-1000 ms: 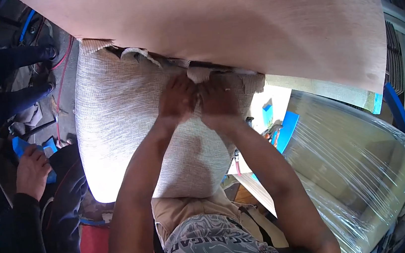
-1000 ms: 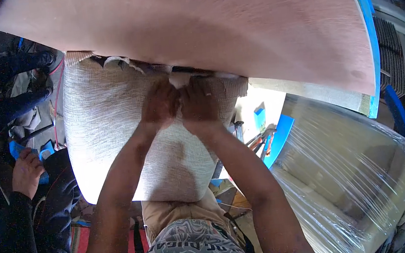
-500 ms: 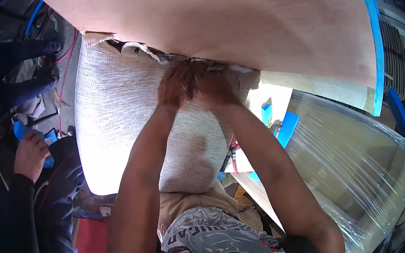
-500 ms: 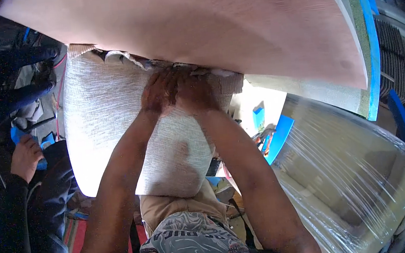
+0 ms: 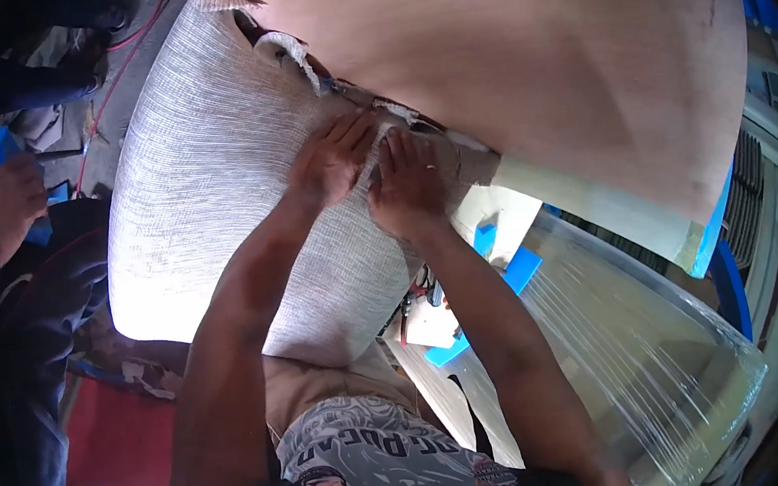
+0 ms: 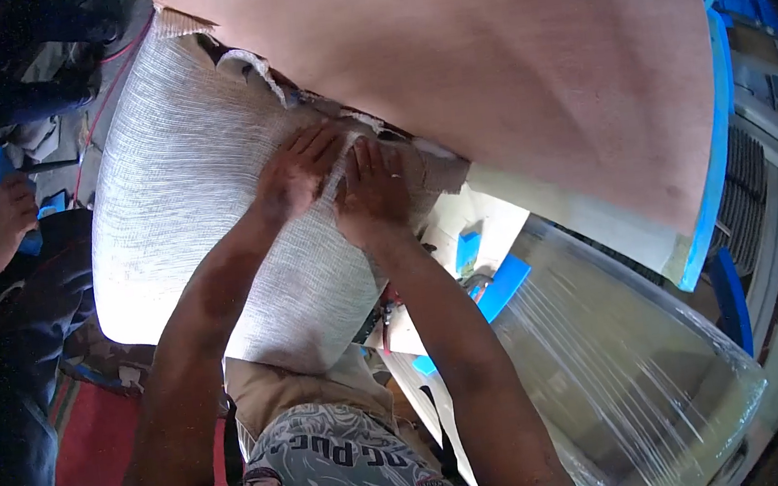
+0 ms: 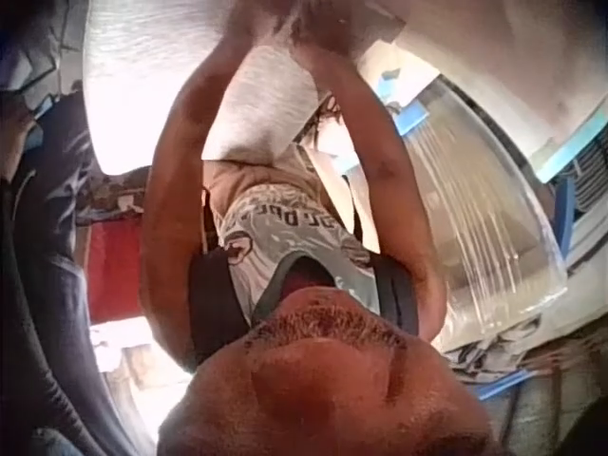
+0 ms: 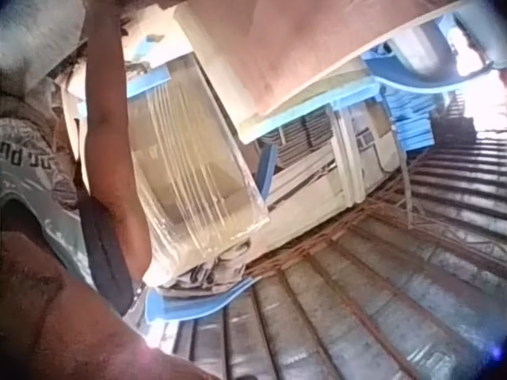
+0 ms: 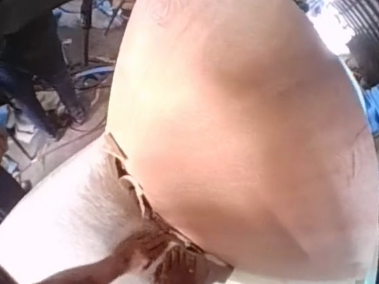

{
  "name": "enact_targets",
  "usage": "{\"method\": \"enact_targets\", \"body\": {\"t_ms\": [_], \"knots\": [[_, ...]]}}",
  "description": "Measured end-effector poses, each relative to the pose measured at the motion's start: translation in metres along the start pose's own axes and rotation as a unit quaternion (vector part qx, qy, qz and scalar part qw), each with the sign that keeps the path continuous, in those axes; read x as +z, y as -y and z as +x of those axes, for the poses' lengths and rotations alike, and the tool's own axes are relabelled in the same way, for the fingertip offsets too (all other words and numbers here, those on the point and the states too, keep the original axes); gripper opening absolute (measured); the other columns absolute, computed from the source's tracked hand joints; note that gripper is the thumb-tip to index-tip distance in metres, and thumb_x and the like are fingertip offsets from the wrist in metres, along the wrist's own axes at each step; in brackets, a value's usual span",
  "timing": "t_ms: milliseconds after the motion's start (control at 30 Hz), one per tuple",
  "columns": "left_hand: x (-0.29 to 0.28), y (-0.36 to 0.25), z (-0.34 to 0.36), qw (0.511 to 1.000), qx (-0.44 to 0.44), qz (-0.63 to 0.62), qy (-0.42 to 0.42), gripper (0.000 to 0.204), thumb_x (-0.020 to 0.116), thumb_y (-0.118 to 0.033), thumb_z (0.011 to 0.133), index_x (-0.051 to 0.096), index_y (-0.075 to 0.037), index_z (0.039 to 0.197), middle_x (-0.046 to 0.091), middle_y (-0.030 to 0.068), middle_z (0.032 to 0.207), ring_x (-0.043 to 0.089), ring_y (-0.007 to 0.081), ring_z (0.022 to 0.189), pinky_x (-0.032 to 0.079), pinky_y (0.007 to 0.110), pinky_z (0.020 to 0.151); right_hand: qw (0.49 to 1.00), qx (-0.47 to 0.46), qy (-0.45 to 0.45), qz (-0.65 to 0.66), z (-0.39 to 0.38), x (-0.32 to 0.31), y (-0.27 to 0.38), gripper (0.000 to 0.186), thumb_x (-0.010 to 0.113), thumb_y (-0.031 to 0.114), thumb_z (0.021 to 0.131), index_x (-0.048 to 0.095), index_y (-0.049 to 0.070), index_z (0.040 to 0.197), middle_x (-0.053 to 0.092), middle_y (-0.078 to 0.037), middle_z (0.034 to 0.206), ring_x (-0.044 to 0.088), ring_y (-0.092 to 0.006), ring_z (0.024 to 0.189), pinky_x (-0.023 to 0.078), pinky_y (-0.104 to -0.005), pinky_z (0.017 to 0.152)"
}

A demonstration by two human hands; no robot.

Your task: The recorder is reupholstering a chair by pulling fabric tight over the frame and securing it with a pneumatic stapler.

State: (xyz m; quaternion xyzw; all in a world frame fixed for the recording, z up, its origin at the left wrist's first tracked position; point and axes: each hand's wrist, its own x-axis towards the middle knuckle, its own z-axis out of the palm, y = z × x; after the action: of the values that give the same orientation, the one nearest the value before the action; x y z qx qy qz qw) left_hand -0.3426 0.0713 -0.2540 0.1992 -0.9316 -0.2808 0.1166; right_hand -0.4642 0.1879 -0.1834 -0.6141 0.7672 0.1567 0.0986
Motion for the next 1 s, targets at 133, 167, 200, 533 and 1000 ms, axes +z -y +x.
{"method": "enact_targets", "body": {"t_ms": [133,167,200,533,1000], "knots": [[0.002,-0.024,-0.019,0.999,-0.030,0.002,0.025,0.054,0.054,-0.026,0.097,0.055,-0.005,0.147,0.050,0.0091,0.157,0.039,0.0254,0.152,0.024,0.044,0.129,0.999,0.004,0.039,0.016,0.004,-0.013,-0.001,0.065,0.059,0.029,0.094,0.048,-0.003,0.149,0.042,-0.019,0.161,0.033,-0.0317,0.154,0.023,-0.0532,0.126],[0.004,-0.026,-0.018,0.996,-0.059,-0.026,0.069,0.056,0.044,-0.030,0.105,0.045,-0.009,0.157,0.040,0.0095,0.166,0.027,0.0250,0.158,0.016,0.044,0.131,0.999,-0.006,0.031,0.035,0.006,-0.021,-0.001,0.066,0.059,0.029,0.093,0.047,-0.001,0.151,0.047,-0.020,0.158,0.038,-0.0329,0.150,0.026,-0.0530,0.125],[0.006,-0.028,-0.017,0.996,-0.064,-0.025,0.056,0.057,0.045,-0.031,0.105,0.044,-0.009,0.157,0.040,0.0091,0.166,0.028,0.0253,0.158,0.016,0.045,0.131,0.998,-0.017,0.021,0.051,0.013,-0.028,-0.004,0.067,0.060,0.029,0.093,0.046,0.000,0.152,0.051,-0.020,0.154,0.043,-0.0340,0.147,0.029,-0.0528,0.124],[0.003,-0.037,-0.013,0.992,-0.096,-0.075,-0.013,0.062,0.049,-0.044,0.105,0.043,-0.013,0.158,0.043,0.0070,0.163,0.031,0.0260,0.156,0.016,0.049,0.130,0.996,0.044,-0.073,0.031,0.041,-0.043,-0.041,0.039,0.066,0.019,0.092,0.065,0.014,0.130,0.074,-0.016,0.106,0.072,-0.0372,0.097,0.058,-0.0517,0.085],[-0.020,-0.037,0.005,0.957,-0.050,0.023,0.284,0.045,0.059,-0.029,0.093,0.067,-0.010,0.132,0.063,0.0059,0.142,0.039,0.0249,0.149,0.015,0.042,0.132,0.994,-0.015,0.076,0.075,0.008,-0.036,-0.006,0.017,0.063,0.020,0.093,0.069,0.014,0.107,0.072,-0.014,0.096,0.072,-0.0363,0.092,0.056,-0.0533,0.079]]}}
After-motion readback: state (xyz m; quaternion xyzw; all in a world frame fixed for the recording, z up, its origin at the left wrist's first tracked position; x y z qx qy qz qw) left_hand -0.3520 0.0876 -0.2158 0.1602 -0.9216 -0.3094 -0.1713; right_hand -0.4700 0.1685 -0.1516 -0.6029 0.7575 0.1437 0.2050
